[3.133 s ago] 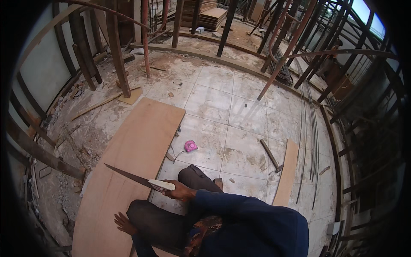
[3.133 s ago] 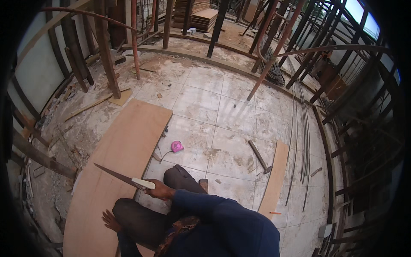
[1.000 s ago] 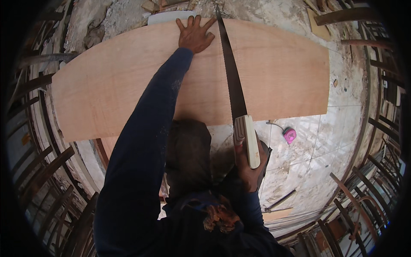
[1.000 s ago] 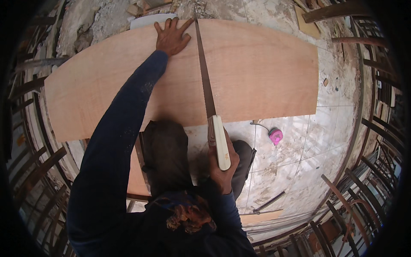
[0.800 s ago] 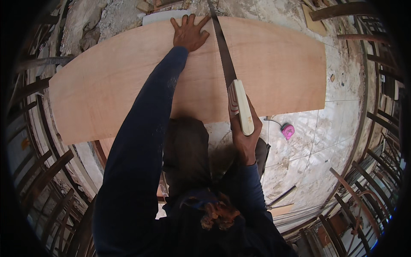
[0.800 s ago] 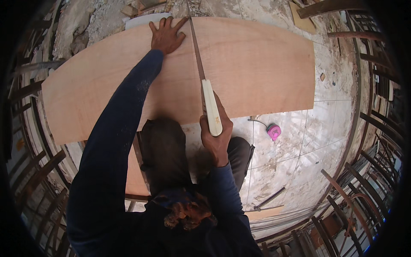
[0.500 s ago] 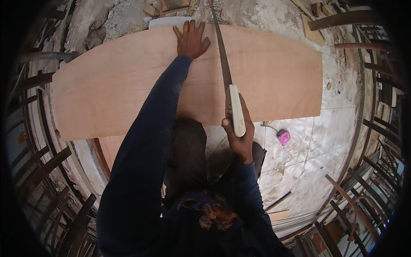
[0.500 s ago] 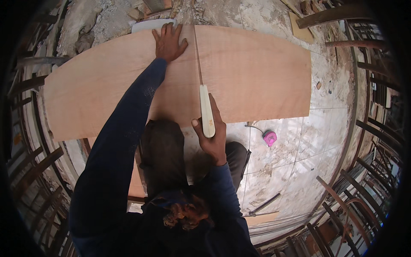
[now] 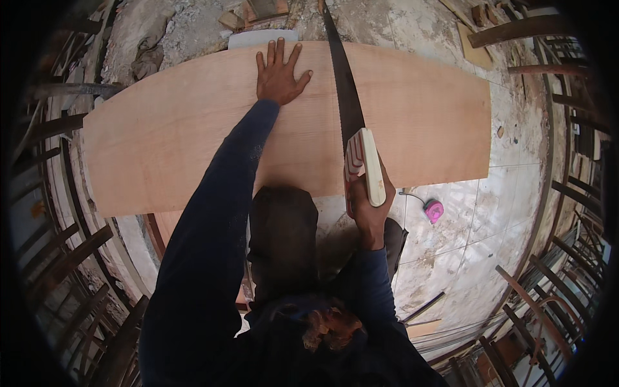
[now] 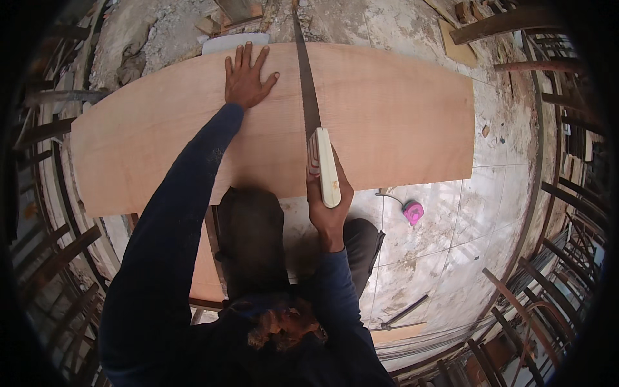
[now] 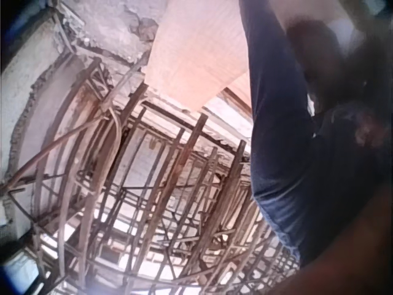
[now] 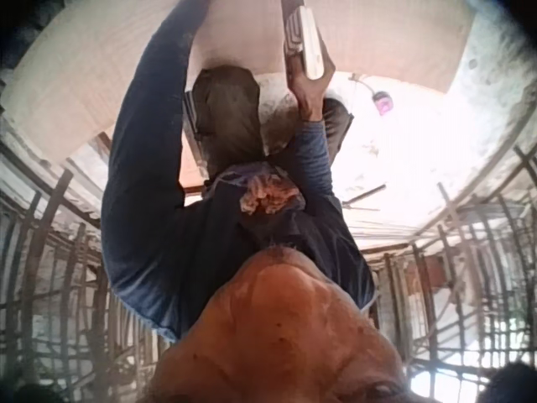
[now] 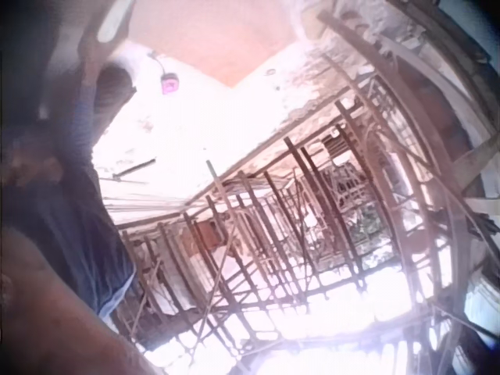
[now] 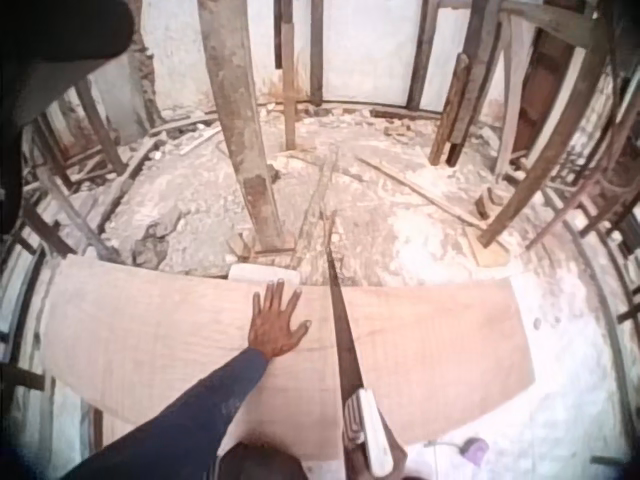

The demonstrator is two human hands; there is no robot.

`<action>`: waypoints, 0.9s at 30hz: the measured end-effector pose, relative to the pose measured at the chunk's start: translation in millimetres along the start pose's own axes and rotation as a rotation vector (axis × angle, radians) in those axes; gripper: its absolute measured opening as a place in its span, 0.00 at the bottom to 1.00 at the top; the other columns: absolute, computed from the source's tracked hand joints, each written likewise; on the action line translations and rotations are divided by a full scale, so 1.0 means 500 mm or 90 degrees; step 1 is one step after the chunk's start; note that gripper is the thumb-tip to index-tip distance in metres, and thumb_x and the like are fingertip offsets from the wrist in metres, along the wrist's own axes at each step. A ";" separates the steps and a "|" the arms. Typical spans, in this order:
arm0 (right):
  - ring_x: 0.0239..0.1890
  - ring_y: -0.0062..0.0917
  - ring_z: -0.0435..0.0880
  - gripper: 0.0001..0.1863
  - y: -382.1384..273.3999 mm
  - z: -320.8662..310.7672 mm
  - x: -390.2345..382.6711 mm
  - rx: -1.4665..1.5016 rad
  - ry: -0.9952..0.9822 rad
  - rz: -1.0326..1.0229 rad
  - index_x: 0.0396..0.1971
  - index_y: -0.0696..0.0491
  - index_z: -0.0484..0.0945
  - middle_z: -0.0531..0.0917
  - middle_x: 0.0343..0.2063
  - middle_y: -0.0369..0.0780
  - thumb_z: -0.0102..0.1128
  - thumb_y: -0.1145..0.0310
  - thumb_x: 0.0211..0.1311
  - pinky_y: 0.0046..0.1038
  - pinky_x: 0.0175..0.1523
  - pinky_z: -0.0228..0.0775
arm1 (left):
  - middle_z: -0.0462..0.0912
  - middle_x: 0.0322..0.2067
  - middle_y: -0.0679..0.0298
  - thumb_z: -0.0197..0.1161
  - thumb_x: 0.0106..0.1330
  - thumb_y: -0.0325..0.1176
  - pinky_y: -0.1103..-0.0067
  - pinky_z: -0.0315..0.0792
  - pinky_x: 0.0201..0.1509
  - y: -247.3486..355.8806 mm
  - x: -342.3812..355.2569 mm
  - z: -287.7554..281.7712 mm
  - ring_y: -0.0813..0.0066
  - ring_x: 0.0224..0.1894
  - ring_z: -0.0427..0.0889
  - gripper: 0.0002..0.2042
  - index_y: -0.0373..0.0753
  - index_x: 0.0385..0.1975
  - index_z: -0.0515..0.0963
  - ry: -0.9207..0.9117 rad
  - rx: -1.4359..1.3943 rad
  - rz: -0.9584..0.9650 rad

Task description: The person saws through a wooden board by hand while sitting on the floor, using a pencil to mark a line and then following it with a hand saw.

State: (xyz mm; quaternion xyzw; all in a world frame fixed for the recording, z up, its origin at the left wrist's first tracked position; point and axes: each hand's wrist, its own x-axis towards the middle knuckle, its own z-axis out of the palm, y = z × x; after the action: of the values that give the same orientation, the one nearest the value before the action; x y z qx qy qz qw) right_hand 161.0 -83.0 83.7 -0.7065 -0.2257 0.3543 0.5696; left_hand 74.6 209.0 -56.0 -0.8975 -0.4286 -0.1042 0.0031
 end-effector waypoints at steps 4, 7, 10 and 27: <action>0.41 0.23 0.81 0.31 0.000 0.051 0.127 -0.001 0.000 -0.019 0.61 0.60 0.72 0.84 0.42 0.45 0.57 0.81 0.53 0.26 0.49 0.74 | 0.50 0.74 0.51 0.48 0.68 0.63 0.49 0.37 0.75 0.005 0.014 0.013 0.50 0.76 0.43 0.36 0.55 0.73 0.57 -0.003 -0.023 0.010; 0.48 0.25 0.81 0.30 0.011 0.018 0.033 -0.021 -0.007 -0.001 0.63 0.60 0.70 0.83 0.49 0.46 0.55 0.81 0.55 0.27 0.56 0.72 | 0.51 0.73 0.50 0.49 0.68 0.63 0.48 0.38 0.75 -0.009 -0.003 0.016 0.50 0.76 0.44 0.36 0.54 0.73 0.58 -0.005 -0.023 -0.002; 0.44 0.20 0.79 0.30 0.008 -0.042 -0.102 -0.112 0.002 -0.038 0.63 0.63 0.70 0.82 0.47 0.43 0.55 0.81 0.57 0.23 0.52 0.70 | 0.52 0.73 0.50 0.51 0.67 0.62 0.48 0.40 0.74 -0.015 -0.001 0.009 0.49 0.76 0.45 0.35 0.54 0.72 0.59 0.017 -0.010 -0.008; 0.55 0.25 0.80 0.31 0.033 -0.031 -0.057 0.018 -0.019 -0.001 0.63 0.62 0.69 0.79 0.57 0.48 0.55 0.83 0.56 0.27 0.61 0.69 | 0.51 0.73 0.51 0.52 0.68 0.59 0.47 0.40 0.74 -0.009 0.003 0.018 0.50 0.76 0.45 0.34 0.55 0.73 0.58 0.020 -0.016 0.010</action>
State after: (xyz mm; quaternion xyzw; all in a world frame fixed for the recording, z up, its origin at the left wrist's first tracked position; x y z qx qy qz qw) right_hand 152.9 -117.6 76.4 -0.6929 -0.2300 0.3671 0.5763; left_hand 73.7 213.9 -64.8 -0.8989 -0.4202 -0.1239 -0.0006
